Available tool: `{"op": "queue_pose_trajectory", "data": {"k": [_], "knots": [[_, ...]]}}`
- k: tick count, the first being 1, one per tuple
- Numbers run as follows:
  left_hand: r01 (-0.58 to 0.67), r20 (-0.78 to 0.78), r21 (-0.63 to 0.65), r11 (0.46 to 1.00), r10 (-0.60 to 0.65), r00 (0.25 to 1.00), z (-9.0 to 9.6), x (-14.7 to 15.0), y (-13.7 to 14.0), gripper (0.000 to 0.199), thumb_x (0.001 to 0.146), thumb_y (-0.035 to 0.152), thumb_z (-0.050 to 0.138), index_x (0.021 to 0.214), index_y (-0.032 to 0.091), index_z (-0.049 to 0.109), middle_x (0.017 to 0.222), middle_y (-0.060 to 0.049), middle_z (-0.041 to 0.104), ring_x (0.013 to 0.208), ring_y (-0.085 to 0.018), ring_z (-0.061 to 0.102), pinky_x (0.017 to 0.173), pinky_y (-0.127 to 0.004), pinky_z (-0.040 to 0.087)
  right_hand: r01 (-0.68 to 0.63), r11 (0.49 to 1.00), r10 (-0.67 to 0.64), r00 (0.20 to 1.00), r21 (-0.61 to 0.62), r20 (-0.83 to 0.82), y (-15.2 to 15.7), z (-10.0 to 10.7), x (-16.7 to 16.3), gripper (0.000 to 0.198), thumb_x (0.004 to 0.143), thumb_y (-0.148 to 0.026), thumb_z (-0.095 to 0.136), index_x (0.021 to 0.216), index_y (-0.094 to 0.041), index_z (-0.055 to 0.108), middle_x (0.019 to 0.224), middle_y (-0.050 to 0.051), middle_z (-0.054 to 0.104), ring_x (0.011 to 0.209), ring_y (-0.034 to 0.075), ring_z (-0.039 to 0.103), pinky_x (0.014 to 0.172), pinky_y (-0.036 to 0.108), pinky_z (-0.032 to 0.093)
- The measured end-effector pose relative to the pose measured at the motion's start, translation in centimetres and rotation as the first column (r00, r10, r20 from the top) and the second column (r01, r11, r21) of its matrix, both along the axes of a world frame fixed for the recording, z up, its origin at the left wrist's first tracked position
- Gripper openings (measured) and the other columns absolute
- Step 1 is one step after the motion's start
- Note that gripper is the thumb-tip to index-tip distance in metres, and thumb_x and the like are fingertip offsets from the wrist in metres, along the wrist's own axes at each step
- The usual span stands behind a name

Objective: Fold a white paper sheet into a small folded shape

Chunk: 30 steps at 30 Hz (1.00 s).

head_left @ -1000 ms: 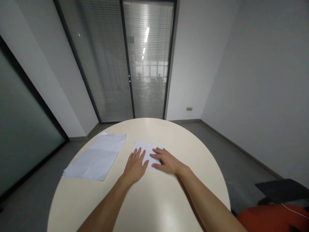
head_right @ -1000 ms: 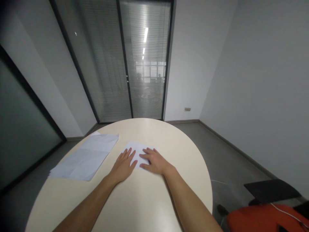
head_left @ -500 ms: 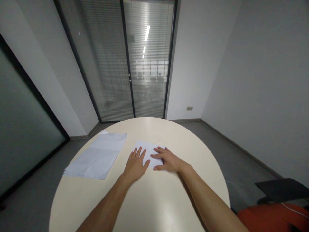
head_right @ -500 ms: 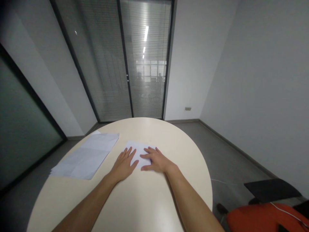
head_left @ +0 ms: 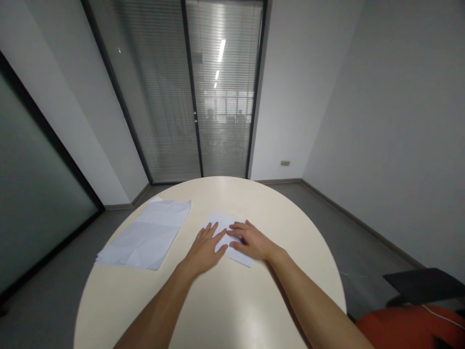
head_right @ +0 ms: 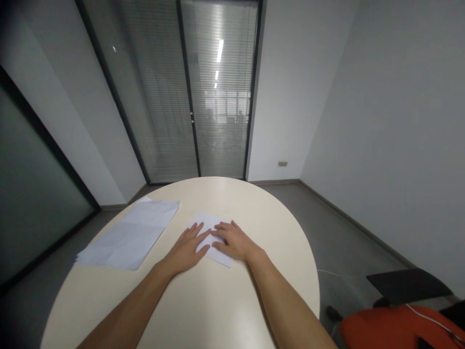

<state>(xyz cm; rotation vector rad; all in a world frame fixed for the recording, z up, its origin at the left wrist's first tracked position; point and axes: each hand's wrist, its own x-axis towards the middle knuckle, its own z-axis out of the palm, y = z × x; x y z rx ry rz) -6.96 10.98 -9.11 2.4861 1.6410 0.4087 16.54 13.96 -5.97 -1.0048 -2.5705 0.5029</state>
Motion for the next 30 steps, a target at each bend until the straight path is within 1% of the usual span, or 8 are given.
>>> {"op": "queue_pose_trajectory", "data": {"k": [4, 7, 10, 15, 18, 25, 27, 30], "knots": [[0.118, 0.016, -0.04, 0.992, -0.118, 0.993, 0.8, -0.3, -0.3, 0.055, 0.098, 0.044, 0.051, 0.152, 0.032, 0.044, 0.164, -0.007, 0.031, 0.153, -0.029, 0.024, 0.123, -0.052, 0.023, 0.038, 0.999, -0.037, 0.998, 0.027, -0.047, 0.3, -0.5, -0.1, 0.04, 0.102, -0.04, 0.045, 0.135, -0.025, 0.061, 0.142, 0.013, 0.059, 0.135, 0.029, 0.051, 0.117, 0.062, 0.026], [0.198, 0.039, -0.062, 0.978, -0.196, 0.98, 1.3, -0.2, -0.5, 0.057, 0.094, 0.039, 0.056, 0.15, 0.033, 0.046, 0.164, -0.006, 0.032, 0.153, -0.029, 0.025, 0.124, -0.052, 0.022, 0.059, 0.997, -0.056, 0.997, 0.048, -0.062, 0.8, -1.2, 0.0, 0.039, 0.102, -0.035, 0.045, 0.135, -0.021, 0.06, 0.137, 0.013, 0.063, 0.129, 0.029, 0.055, 0.116, 0.06, 0.031], [0.271, 0.073, -0.076, 0.96, -0.265, 0.961, 1.7, 0.0, -0.7, 0.059, 0.089, 0.035, 0.062, 0.147, 0.034, 0.05, 0.164, -0.003, 0.033, 0.152, -0.029, 0.027, 0.124, -0.052, 0.023, 0.059, 0.997, -0.056, 0.997, 0.058, -0.052, 1.1, -1.9, 0.1, 0.039, 0.103, -0.034, 0.042, 0.135, -0.021, 0.06, 0.14, 0.012, 0.061, 0.134, 0.029, 0.051, 0.117, 0.059, 0.03], [0.344, 0.11, -0.068, 0.937, -0.335, 0.936, 2.7, 0.3, -1.3, 0.049, 0.087, 0.035, 0.065, 0.135, 0.033, 0.063, 0.158, -0.003, 0.044, 0.149, -0.027, 0.035, 0.124, -0.05, 0.026, 0.087, 0.996, -0.086, 0.996, 0.03, -0.027, 1.5, -2.5, 0.2, 0.043, 0.104, -0.034, 0.038, 0.142, -0.022, 0.057, 0.15, 0.011, 0.054, 0.144, 0.03, 0.041, 0.119, 0.059, 0.026], [0.367, 0.111, -0.04, 0.929, -0.361, 0.926, 2.8, 0.4, -1.4, 0.047, 0.088, 0.038, 0.065, 0.134, 0.032, 0.064, 0.156, -0.003, 0.047, 0.148, -0.027, 0.036, 0.123, -0.048, 0.027, 0.097, 0.995, -0.097, 0.995, 0.018, -0.011, 1.7, -2.8, 0.3, 0.046, 0.104, -0.035, 0.037, 0.145, -0.022, 0.053, 0.153, 0.01, 0.05, 0.147, 0.031, 0.037, 0.12, 0.06, 0.025], [0.305, 0.052, -0.018, 0.952, -0.304, 0.951, 1.3, 0.1, -0.6, 0.054, 0.094, 0.045, 0.057, 0.146, 0.029, 0.052, 0.158, -0.005, 0.045, 0.149, -0.026, 0.033, 0.124, -0.047, 0.025, 0.096, 0.995, -0.097, 0.995, 0.036, 0.023, 1.9, -2.7, 0.4, 0.047, 0.105, -0.039, 0.038, 0.145, -0.021, 0.054, 0.153, 0.011, 0.049, 0.147, 0.033, 0.035, 0.119, 0.06, 0.026], [0.239, 0.031, -0.002, 0.971, -0.239, 0.971, 0.8, 0.0, -0.3, 0.052, 0.097, 0.046, 0.053, 0.146, 0.028, 0.051, 0.159, -0.005, 0.043, 0.149, -0.026, 0.034, 0.124, -0.048, 0.025, 0.095, 0.995, -0.096, 0.995, 0.043, 0.03, 1.9, -2.7, 0.4, 0.047, 0.105, -0.039, 0.038, 0.144, -0.02, 0.055, 0.153, 0.012, 0.05, 0.147, 0.033, 0.036, 0.119, 0.059, 0.027], [0.092, -0.003, 0.01, 0.996, -0.092, 0.996, 0.2, -0.1, 0.1, 0.053, 0.099, 0.048, 0.049, 0.147, 0.026, 0.051, 0.16, -0.007, 0.041, 0.149, -0.03, 0.034, 0.123, -0.051, 0.026, 0.088, 0.994, -0.091, 0.995, 0.062, 0.034, 1.9, -2.7, 0.4, 0.046, 0.105, -0.038, 0.038, 0.143, -0.02, 0.057, 0.152, 0.012, 0.051, 0.146, 0.033, 0.037, 0.12, 0.058, 0.028]]}}
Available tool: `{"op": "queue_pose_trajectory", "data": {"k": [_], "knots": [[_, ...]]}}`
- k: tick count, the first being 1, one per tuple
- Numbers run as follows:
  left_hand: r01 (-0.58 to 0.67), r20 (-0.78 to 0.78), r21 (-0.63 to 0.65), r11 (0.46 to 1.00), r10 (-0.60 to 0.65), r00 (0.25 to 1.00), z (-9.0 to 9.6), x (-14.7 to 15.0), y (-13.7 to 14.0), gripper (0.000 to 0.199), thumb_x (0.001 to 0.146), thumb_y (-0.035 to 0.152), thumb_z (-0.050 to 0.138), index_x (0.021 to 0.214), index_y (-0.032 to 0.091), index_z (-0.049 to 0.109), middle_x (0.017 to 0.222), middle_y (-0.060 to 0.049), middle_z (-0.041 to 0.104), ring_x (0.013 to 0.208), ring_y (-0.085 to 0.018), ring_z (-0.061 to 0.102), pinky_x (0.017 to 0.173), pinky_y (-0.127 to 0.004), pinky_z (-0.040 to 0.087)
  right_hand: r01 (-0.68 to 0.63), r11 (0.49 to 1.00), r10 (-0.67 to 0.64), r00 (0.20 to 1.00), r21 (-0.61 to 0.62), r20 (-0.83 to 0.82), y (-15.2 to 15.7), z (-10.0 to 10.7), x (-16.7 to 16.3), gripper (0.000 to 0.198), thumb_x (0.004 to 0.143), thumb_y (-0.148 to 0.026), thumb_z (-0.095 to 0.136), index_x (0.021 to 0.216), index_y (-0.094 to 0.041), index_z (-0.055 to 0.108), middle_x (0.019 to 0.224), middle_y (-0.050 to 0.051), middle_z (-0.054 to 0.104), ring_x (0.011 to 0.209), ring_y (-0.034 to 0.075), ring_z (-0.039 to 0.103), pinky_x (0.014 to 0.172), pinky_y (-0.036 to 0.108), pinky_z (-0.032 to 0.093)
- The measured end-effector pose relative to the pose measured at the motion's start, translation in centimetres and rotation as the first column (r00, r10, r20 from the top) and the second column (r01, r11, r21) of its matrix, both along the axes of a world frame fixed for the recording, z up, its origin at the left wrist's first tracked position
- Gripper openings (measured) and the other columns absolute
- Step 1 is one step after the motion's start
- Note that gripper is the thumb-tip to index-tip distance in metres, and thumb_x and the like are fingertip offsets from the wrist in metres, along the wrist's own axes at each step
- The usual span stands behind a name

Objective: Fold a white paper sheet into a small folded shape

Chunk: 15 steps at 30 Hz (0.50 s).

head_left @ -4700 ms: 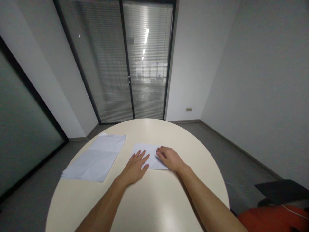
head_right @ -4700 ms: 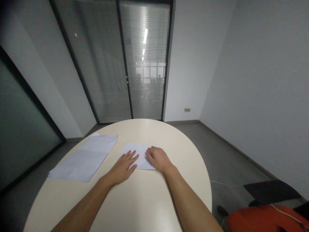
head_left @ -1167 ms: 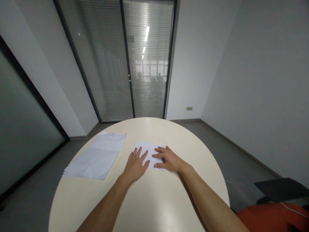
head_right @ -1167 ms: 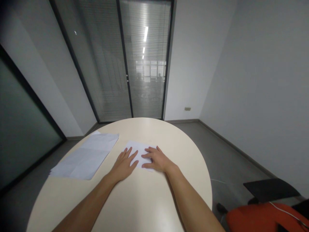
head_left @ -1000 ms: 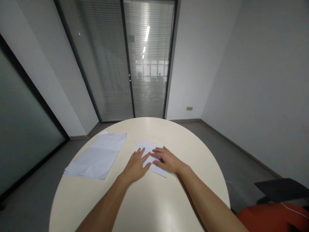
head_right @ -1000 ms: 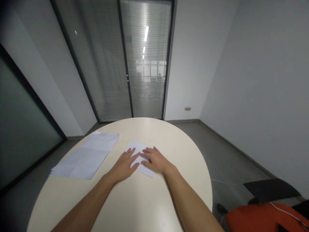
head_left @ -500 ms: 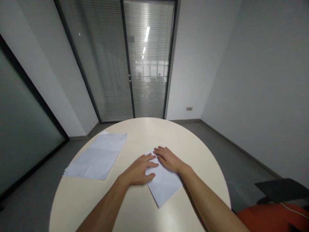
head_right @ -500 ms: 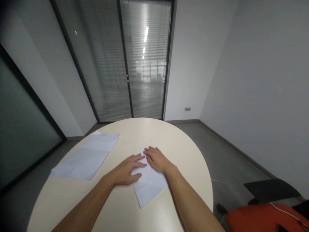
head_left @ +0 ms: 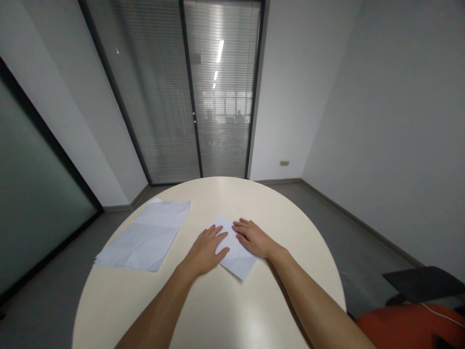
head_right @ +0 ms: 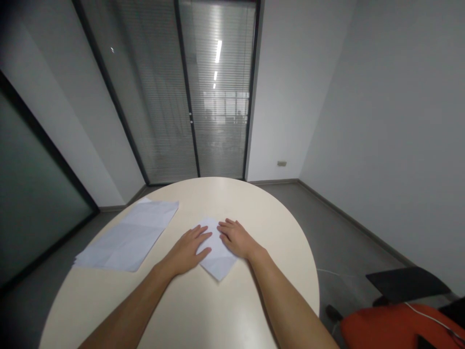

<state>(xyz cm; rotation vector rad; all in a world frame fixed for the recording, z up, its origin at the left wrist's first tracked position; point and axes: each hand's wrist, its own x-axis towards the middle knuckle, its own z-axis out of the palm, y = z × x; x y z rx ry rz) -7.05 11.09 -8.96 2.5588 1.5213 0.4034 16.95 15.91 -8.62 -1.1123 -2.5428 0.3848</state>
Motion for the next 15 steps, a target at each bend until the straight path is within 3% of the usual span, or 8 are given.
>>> {"op": "queue_pose_trajectory", "data": {"k": [8, 11, 15], "knots": [[-0.278, -0.047, 0.056, 0.959, 0.281, 0.959, -0.82, 0.3, 0.66, 0.054, 0.1, 0.047, 0.044, 0.147, 0.021, 0.052, 0.157, -0.013, 0.044, 0.147, -0.037, 0.036, 0.12, -0.055, 0.029, -0.005, 1.0, 0.005, 1.0, 0.026, -0.006, 0.15, -0.17, 0.39, 0.043, 0.103, -0.034, 0.043, 0.141, -0.021, 0.059, 0.15, 0.014, 0.053, 0.145, 0.035, 0.039, 0.117, 0.061, 0.031], [-0.288, -0.047, 0.051, 0.956, 0.291, 0.956, -0.79, 0.3, 0.67, 0.057, 0.101, 0.049, 0.042, 0.15, 0.02, 0.048, 0.16, -0.014, 0.039, 0.15, -0.036, 0.031, 0.12, -0.056, 0.027, -0.005, 0.999, 0.006, 1.0, 0.048, -0.008, 0.17, -0.24, 0.36, 0.041, 0.102, -0.033, 0.045, 0.139, -0.022, 0.061, 0.149, 0.014, 0.054, 0.143, 0.036, 0.041, 0.115, 0.063, 0.033], [-0.2, -0.033, 0.014, 0.98, 0.2, 0.979, -0.66, 0.19, 0.62, 0.06, 0.102, 0.046, 0.039, 0.154, 0.017, 0.041, 0.163, -0.013, 0.034, 0.152, -0.032, 0.026, 0.123, -0.053, 0.022, -0.017, 0.997, 0.019, 0.999, 0.078, -0.028, 0.15, -0.15, 0.29, 0.039, 0.101, -0.031, 0.047, 0.134, -0.02, 0.064, 0.141, 0.014, 0.061, 0.138, 0.032, 0.048, 0.116, 0.056, 0.035]]}}
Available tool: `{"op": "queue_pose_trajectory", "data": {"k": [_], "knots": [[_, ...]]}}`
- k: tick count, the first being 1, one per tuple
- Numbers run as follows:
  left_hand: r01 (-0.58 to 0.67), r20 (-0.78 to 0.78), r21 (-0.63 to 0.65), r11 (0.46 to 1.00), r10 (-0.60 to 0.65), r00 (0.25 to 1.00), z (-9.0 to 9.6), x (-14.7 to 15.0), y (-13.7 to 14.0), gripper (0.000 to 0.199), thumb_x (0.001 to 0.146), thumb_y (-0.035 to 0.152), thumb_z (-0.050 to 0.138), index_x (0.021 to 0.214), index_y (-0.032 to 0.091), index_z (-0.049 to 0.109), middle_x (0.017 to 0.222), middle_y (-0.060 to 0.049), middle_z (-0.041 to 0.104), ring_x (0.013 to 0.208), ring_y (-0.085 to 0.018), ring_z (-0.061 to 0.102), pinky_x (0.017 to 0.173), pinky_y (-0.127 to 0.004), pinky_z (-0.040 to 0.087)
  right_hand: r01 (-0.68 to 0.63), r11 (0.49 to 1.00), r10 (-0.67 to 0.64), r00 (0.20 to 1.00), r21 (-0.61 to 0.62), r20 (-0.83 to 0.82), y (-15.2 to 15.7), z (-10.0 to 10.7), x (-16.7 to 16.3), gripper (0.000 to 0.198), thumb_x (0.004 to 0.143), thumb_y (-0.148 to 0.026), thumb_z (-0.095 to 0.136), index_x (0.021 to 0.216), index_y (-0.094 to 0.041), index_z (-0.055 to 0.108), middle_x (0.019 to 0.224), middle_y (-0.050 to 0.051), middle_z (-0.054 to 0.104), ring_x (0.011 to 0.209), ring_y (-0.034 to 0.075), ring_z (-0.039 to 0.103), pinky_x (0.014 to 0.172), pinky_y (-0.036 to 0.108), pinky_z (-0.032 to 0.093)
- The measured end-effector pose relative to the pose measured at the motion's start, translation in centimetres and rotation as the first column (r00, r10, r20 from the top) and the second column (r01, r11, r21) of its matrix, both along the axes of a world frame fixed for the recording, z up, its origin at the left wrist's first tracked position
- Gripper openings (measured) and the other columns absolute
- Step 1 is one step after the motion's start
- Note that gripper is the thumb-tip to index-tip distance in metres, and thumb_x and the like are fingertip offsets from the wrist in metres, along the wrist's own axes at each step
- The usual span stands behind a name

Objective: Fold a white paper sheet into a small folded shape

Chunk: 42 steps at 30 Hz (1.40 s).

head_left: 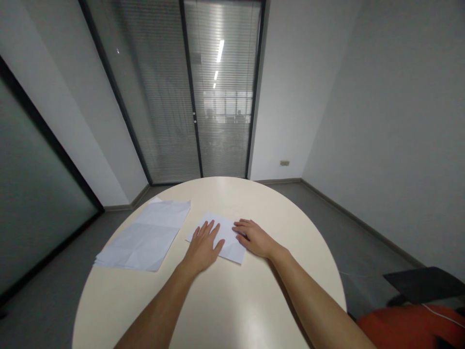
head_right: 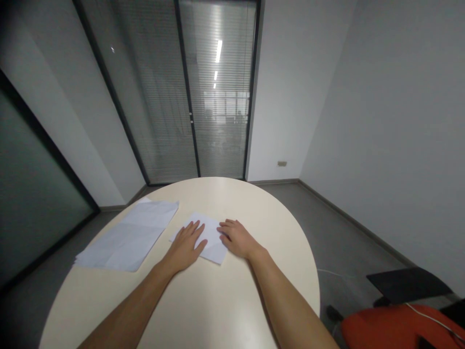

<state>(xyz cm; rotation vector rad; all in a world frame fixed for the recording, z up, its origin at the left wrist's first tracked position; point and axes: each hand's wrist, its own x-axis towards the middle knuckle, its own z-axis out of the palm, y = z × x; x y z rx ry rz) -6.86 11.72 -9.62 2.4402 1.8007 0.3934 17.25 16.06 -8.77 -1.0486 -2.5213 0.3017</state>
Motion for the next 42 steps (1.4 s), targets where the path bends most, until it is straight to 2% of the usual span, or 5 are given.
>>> {"op": "queue_pose_trajectory", "data": {"k": [7, 15, 21, 30, 42], "knots": [[0.04, 0.013, -0.039, 0.998, -0.04, 0.999, -0.3, -0.2, 0.0, 0.064, 0.099, 0.053, 0.043, 0.153, 0.018, 0.043, 0.164, -0.013, 0.031, 0.153, -0.035, 0.023, 0.123, -0.056, 0.02, -0.047, 0.999, 0.047, 0.999, -0.017, 0.003, -0.7, 1.1, 0.1, 0.061, 0.085, -0.055, 0.071, 0.132, -0.017, 0.066, 0.141, 0.019, 0.059, 0.133, 0.036, 0.051, 0.114, 0.053, 0.037], [-0.103, 0.043, 0.028, 0.994, 0.102, 0.994, -0.6, 0.1, 0.2, 0.061, 0.098, 0.051, 0.048, 0.149, 0.017, 0.049, 0.16, -0.017, 0.037, 0.149, -0.041, 0.029, 0.119, -0.06, 0.025, -0.091, 0.988, 0.084, 0.995, -0.126, -0.061, -1.3, 1.6, -0.5, 0.069, 0.076, -0.058, 0.079, 0.131, -0.017, 0.069, 0.144, 0.018, 0.057, 0.135, 0.033, 0.05, 0.116, 0.047, 0.037], [-0.035, 0.167, 0.045, 0.998, 0.027, 0.986, -0.8, -0.3, 0.5, 0.048, 0.101, 0.039, 0.047, 0.146, 0.026, 0.052, 0.159, -0.013, 0.042, 0.149, -0.039, 0.03, 0.118, -0.063, 0.027, -0.07, 0.978, 0.062, 0.997, -0.195, -0.045, -1.4, 1.8, -0.2, 0.087, 0.069, -0.074, 0.076, 0.134, -0.017, 0.067, 0.15, 0.02, 0.051, 0.141, 0.035, 0.045, 0.119, 0.048, 0.032], [0.196, 0.328, 0.164, 0.967, -0.241, 0.913, -0.6, -0.6, 0.6, 0.036, 0.092, 0.029, 0.063, 0.126, 0.018, 0.062, 0.133, -0.013, 0.065, 0.13, -0.029, 0.056, 0.114, -0.049, 0.042, -0.011, 0.98, 0.015, 1.0, -0.198, 0.017, -1.2, 1.9, 0.5, 0.093, 0.073, -0.075, 0.072, 0.144, -0.016, 0.057, 0.156, 0.022, 0.042, 0.146, 0.038, 0.036, 0.121, 0.056, 0.022], [0.183, 0.344, 0.062, 0.981, -0.193, 0.919, 0.4, -0.5, 0.2, 0.01, 0.088, 0.026, 0.069, 0.097, 0.022, 0.067, 0.135, -0.008, 0.067, 0.137, -0.03, 0.051, 0.116, -0.049, 0.039, -0.015, 0.985, 0.017, 1.0, -0.174, 0.012, -1.4, 2.4, 0.5, 0.08, 0.079, -0.074, 0.066, 0.136, -0.016, 0.064, 0.149, 0.022, 0.051, 0.141, 0.036, 0.046, 0.12, 0.057, 0.024]]}}
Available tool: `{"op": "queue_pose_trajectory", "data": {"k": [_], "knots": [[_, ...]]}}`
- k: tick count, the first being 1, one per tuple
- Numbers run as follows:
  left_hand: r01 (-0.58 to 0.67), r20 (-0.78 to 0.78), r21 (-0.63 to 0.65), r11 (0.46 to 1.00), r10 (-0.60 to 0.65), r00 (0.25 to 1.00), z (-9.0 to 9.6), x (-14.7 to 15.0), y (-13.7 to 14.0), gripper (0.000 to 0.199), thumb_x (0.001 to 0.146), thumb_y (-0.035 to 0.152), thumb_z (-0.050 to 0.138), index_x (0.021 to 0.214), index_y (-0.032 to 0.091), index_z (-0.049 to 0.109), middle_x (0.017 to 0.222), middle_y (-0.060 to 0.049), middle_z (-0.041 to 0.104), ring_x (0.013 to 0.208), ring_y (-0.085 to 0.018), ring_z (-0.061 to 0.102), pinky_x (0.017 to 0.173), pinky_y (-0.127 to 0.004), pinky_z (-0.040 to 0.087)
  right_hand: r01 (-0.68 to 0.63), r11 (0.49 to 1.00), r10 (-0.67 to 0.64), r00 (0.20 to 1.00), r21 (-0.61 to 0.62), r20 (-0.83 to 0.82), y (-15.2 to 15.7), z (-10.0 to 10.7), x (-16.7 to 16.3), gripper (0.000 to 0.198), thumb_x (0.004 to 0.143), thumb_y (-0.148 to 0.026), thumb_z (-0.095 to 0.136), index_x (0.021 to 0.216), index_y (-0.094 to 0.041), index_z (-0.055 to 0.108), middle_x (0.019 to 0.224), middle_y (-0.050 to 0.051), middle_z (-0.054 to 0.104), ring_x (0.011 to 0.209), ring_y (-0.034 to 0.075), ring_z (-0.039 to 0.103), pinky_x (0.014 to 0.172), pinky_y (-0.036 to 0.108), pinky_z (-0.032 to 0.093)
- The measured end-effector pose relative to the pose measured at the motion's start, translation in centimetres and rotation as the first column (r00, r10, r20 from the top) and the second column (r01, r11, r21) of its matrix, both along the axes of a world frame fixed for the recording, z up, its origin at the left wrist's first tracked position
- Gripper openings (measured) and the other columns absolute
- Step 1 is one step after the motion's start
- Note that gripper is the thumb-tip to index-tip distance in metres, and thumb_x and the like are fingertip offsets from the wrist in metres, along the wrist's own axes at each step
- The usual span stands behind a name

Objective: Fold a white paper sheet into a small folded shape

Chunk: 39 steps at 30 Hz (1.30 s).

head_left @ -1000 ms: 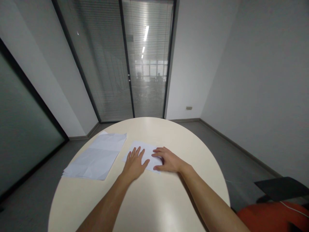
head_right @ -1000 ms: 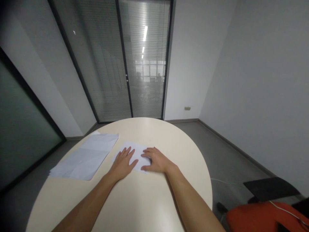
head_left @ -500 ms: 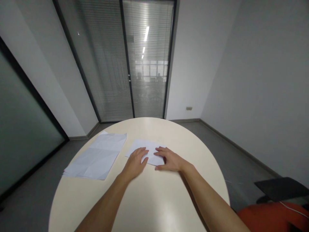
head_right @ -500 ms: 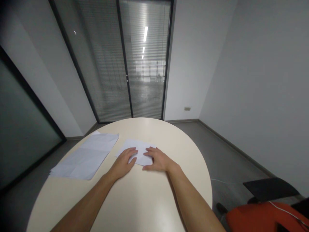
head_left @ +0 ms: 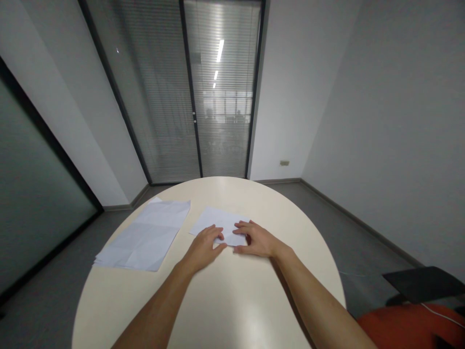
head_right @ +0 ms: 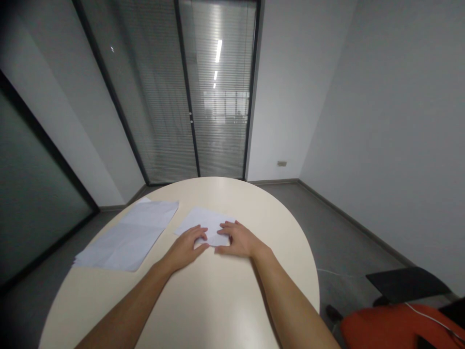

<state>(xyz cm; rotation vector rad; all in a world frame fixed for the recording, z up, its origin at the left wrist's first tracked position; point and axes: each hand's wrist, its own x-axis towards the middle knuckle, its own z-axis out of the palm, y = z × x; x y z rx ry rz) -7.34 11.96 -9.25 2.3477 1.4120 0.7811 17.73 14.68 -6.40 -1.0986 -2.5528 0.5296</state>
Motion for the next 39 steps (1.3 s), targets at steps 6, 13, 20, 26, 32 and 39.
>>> {"op": "queue_pose_trajectory", "data": {"k": [6, 13, 20, 26, 32, 39], "knots": [[0.001, 0.031, 0.014, 1.0, -0.001, 1.0, 0.0, 0.0, 0.0, 0.01, 0.093, 0.031, 0.062, 0.096, 0.024, 0.069, 0.13, -0.006, 0.069, 0.134, -0.027, 0.055, 0.114, -0.044, 0.042, 0.023, 1.0, -0.023, 0.997, 0.0, -0.075, 0.1, -0.3, 0.1, 0.06, 0.089, -0.063, 0.061, 0.127, -0.018, 0.071, 0.143, 0.017, 0.059, 0.134, 0.032, 0.054, 0.113, 0.047, 0.04], [0.01, 0.024, 0.035, 0.999, -0.011, 1.0, -0.4, -0.2, 0.3, 0.018, 0.098, 0.033, 0.054, 0.099, 0.026, 0.071, 0.128, -0.004, 0.071, 0.13, -0.025, 0.058, 0.114, -0.041, 0.043, 0.015, 1.0, -0.012, 0.994, 0.021, -0.113, 0.2, 0.1, 0.2, 0.042, 0.095, -0.052, 0.055, 0.113, -0.021, 0.077, 0.117, 0.01, 0.075, 0.105, 0.027, 0.069, 0.095, 0.037, 0.051], [0.02, 0.029, 0.025, 0.999, -0.021, 0.999, -0.8, -0.3, 0.6, 0.029, 0.102, 0.035, 0.046, 0.111, 0.023, 0.071, 0.128, -0.007, 0.07, 0.13, -0.024, 0.057, 0.115, -0.042, 0.041, 0.04, 0.998, -0.033, 0.989, 0.046, -0.143, -0.2, 0.5, 0.0, 0.036, 0.094, -0.045, 0.057, 0.111, -0.02, 0.076, 0.107, 0.008, 0.078, 0.095, 0.024, 0.07, 0.086, 0.032, 0.05], [-0.013, 0.06, -0.004, 1.0, 0.013, 0.998, -0.5, -0.3, 0.5, 0.03, 0.101, 0.033, 0.045, 0.115, 0.022, 0.069, 0.123, -0.007, 0.072, 0.124, -0.024, 0.061, 0.108, -0.038, 0.046, 0.09, 0.995, -0.082, 0.983, 0.042, -0.163, 0.1, 0.2, -0.1, 0.035, 0.1, -0.041, 0.047, 0.103, -0.02, 0.076, 0.099, 0.007, 0.078, 0.083, 0.021, 0.069, 0.075, 0.03, 0.048], [-0.043, 0.089, -0.015, 0.999, 0.044, 0.995, 0.1, -0.1, 0.3, 0.023, 0.098, 0.028, 0.047, 0.108, 0.023, 0.068, 0.119, -0.006, 0.072, 0.111, -0.022, 0.066, 0.1, -0.035, 0.051, 0.201, 0.978, -0.188, 0.965, 0.055, -0.181, 1.0, -1.0, 0.1, 0.036, 0.1, -0.037, 0.047, 0.125, -0.021, 0.067, 0.102, 0.008, 0.077, 0.084, 0.022, 0.069, 0.076, 0.032, 0.049], [-0.065, 0.074, -0.031, 0.997, 0.067, 0.995, 0.1, -0.2, 0.1, 0.033, 0.093, 0.022, 0.054, 0.125, 0.023, 0.062, 0.129, -0.006, 0.068, 0.119, -0.023, 0.063, 0.104, -0.037, 0.049, 0.232, 0.971, -0.219, 0.958, 0.051, -0.183, 1.1, -1.4, -0.2, 0.035, 0.099, -0.03, 0.049, 0.129, -0.021, 0.064, 0.11, 0.009, 0.075, 0.095, 0.023, 0.069, 0.085, 0.035, 0.051]]}}
